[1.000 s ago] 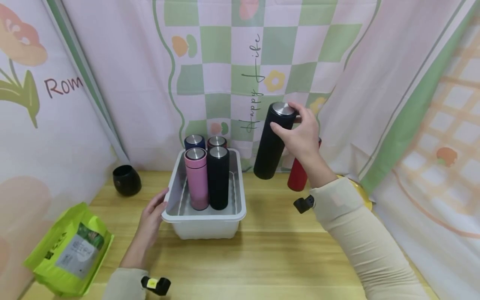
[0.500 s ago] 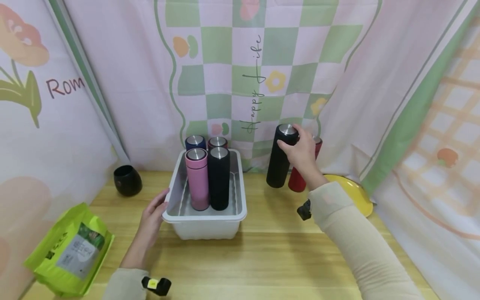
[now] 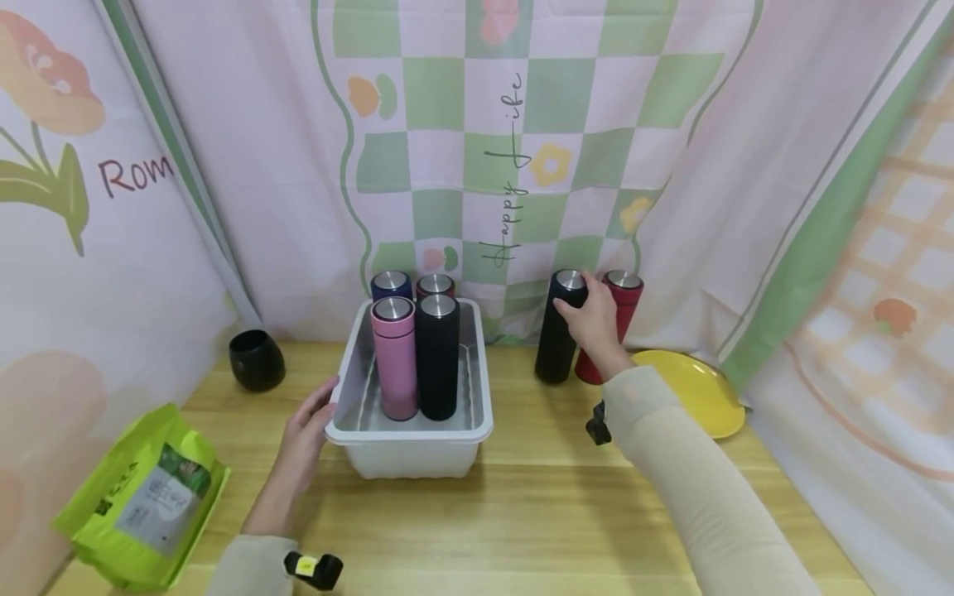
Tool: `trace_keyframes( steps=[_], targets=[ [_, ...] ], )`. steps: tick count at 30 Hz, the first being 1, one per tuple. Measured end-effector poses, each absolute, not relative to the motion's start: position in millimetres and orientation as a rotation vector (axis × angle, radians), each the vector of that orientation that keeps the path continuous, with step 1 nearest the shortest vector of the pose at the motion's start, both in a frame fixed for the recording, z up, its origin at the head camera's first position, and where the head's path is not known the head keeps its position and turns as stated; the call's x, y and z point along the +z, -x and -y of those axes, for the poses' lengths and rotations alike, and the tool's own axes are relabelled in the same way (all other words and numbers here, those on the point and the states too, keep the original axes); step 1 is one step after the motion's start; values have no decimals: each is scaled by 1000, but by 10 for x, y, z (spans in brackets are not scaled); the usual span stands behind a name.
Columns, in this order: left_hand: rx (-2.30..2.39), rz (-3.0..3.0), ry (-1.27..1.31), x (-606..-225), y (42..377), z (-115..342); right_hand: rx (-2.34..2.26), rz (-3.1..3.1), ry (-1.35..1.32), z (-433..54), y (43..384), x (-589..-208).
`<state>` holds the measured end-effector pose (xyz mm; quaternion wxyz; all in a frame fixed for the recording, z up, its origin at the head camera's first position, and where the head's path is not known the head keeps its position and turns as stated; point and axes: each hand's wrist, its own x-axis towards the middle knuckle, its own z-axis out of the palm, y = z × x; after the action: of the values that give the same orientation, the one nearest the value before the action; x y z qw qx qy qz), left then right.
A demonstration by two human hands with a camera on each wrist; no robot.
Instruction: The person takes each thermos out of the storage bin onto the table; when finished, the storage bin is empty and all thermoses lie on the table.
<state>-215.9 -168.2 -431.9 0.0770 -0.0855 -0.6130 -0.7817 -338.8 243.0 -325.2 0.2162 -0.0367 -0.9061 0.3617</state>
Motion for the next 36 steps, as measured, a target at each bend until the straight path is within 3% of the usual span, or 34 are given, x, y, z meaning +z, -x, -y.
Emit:
trace_keyframes(
  steps=[25, 36],
  targets=[
    [-2361, 1849, 200, -4314, 2157, 1677, 1027, 2666, 124, -2486, 3464, -3232],
    [-2358, 1845, 225, -4322, 2153, 1673, 921, 2577, -53, -2316, 3309, -2946]
  ],
)
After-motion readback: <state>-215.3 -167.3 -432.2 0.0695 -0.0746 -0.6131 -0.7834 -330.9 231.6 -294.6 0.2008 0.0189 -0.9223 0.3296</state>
